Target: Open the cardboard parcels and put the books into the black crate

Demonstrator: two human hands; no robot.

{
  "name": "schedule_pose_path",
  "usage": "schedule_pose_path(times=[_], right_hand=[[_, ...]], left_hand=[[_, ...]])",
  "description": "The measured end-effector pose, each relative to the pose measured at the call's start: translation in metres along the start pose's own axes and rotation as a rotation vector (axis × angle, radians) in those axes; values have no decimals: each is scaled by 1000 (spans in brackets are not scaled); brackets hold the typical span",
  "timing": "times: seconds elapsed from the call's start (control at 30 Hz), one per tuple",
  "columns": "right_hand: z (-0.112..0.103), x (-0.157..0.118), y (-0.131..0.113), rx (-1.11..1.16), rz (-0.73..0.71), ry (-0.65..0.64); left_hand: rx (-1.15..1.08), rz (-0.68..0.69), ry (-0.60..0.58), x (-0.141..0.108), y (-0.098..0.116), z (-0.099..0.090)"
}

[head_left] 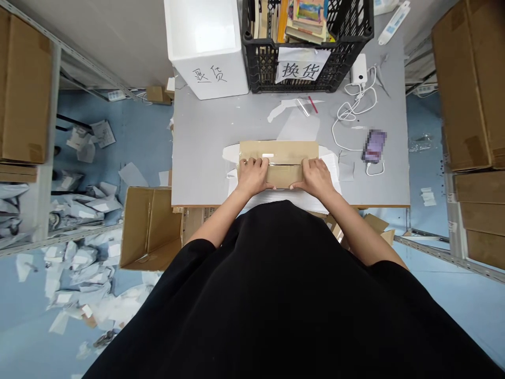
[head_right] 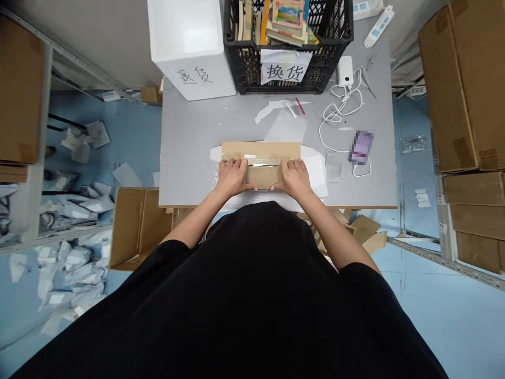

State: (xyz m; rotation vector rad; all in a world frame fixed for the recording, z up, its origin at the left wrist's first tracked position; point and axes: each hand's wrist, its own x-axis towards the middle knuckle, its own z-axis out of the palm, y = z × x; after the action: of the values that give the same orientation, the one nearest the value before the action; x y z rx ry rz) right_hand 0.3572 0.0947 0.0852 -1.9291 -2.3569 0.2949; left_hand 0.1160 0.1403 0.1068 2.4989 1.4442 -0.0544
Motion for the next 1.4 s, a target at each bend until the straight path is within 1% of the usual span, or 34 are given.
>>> schedule_pose_path(times=[0.13, 0.27, 0.33, 0.4, 0.47, 0.57, 0.6, 0.67, 0.77, 0.87, 0.93, 1.03, 1.13, 1.2, 1.27, 1.33, 1.4], right_hand=[[-16, -19, -6, -56, -36, 95], [-40, -46, -15, -84, -53, 109], [-47, -60, -16, -66, -42, 100], [-47, -72, -13, -6, -54, 75], [-39, -80, -9, 110, -96, 25], [-19, -87, -3, 302, -130, -57], [-12, -88, -3, 325, -119, -64], [1, -88, -2, 292, -74, -39], [15, -82, -2, 193, -20, 17], [29, -74, 0, 155, -26, 14], [40, -69, 2, 131, -24, 17], [58, -65, 5, 97, 10, 55], [74, -63, 8, 84, 39, 86], [80, -62, 9, 87, 52, 94], [80, -60, 8, 103, 63, 97], [76, -61, 7, 134, 56, 92], [66, -64, 5, 174, 35, 87]], left_hand=[[-3, 22, 89, -18, 4, -4], [-85, 41, 182, -51, 1, -15], [-153, 51, 194, -67, -2, -21], [-225, 40, 163, -79, -6, -23], [-284, 25, 87, -87, -10, -20], [-299, 44, -36, -90, -13, -8], [-282, 41, -57, -89, -13, -2], [-232, 10, -68, -86, -15, 9], [-172, -30, -48, -79, -19, 25], [-157, -13, -13, -72, -25, 43], [-159, -15, 31, -68, -27, 59], [-168, -78, 108, -65, -27, 83], [-185, -129, 179, -61, -26, 101], [-190, -141, 215, -59, -26, 106], [-192, -137, 225, -58, -26, 105], [-194, -117, 205, -61, -25, 98], [-209, -80, 182, -67, -26, 87]])
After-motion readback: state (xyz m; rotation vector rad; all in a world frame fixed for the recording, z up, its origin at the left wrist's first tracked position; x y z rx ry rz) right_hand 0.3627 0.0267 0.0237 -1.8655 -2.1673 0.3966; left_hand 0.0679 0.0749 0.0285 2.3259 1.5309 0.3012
